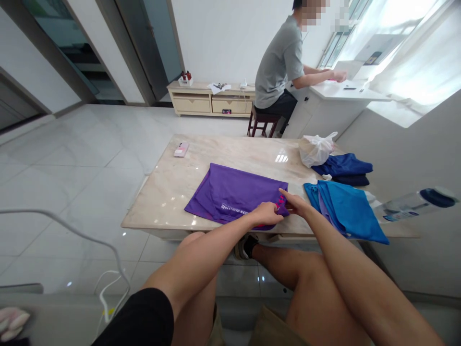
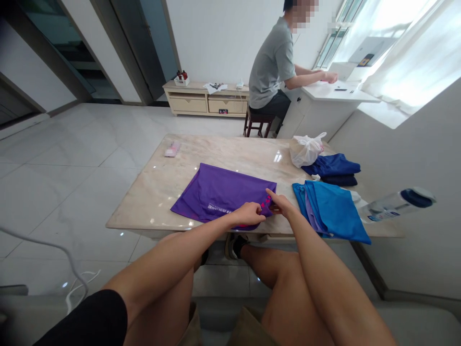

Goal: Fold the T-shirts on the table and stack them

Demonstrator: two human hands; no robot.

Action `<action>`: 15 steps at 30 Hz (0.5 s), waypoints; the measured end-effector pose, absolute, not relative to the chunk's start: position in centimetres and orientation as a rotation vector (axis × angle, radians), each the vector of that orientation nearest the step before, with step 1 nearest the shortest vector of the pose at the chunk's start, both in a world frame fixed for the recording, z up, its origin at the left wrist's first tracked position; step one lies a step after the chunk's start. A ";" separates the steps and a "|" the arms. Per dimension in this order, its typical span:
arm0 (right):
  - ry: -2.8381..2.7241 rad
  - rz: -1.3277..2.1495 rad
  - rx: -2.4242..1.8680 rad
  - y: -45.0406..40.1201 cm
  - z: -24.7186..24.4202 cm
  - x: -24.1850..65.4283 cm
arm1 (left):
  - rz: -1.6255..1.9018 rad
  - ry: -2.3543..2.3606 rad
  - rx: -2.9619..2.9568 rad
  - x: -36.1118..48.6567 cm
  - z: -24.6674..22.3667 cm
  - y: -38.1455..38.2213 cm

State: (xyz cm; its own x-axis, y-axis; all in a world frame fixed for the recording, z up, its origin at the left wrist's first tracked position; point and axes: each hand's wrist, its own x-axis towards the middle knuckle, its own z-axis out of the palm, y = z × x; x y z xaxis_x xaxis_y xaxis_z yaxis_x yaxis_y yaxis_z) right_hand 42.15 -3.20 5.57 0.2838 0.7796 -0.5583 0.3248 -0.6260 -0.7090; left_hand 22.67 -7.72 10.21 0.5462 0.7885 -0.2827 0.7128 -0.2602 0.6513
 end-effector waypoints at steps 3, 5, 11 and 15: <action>-0.780 1.241 -2.135 -2.7 5.6 41.5 | 0.237 1.228 1.898 22.6 10.5 -8.7; -0.759 1.159 -2.133 -2.3 6.0 40.9 | 0.290 1.294 1.799 22.3 10.7 -9.1; -0.801 1.048 -1.992 -1.0 8.5 37.8 | 0.436 1.483 1.390 20.9 11.0 -8.8; -0.828 1.038 -1.885 -0.2 10.1 35.3 | 0.494 1.525 1.264 19.0 11.3 -8.0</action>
State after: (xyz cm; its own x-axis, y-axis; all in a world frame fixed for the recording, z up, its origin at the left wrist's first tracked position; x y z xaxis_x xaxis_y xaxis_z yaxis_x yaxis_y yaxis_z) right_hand 35.32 -0.17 10.08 0.4462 0.8244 -0.3482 0.1569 -0.4552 -0.8765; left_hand 19.02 -7.98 11.32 0.1037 0.8879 -0.4483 0.4566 0.3579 0.8145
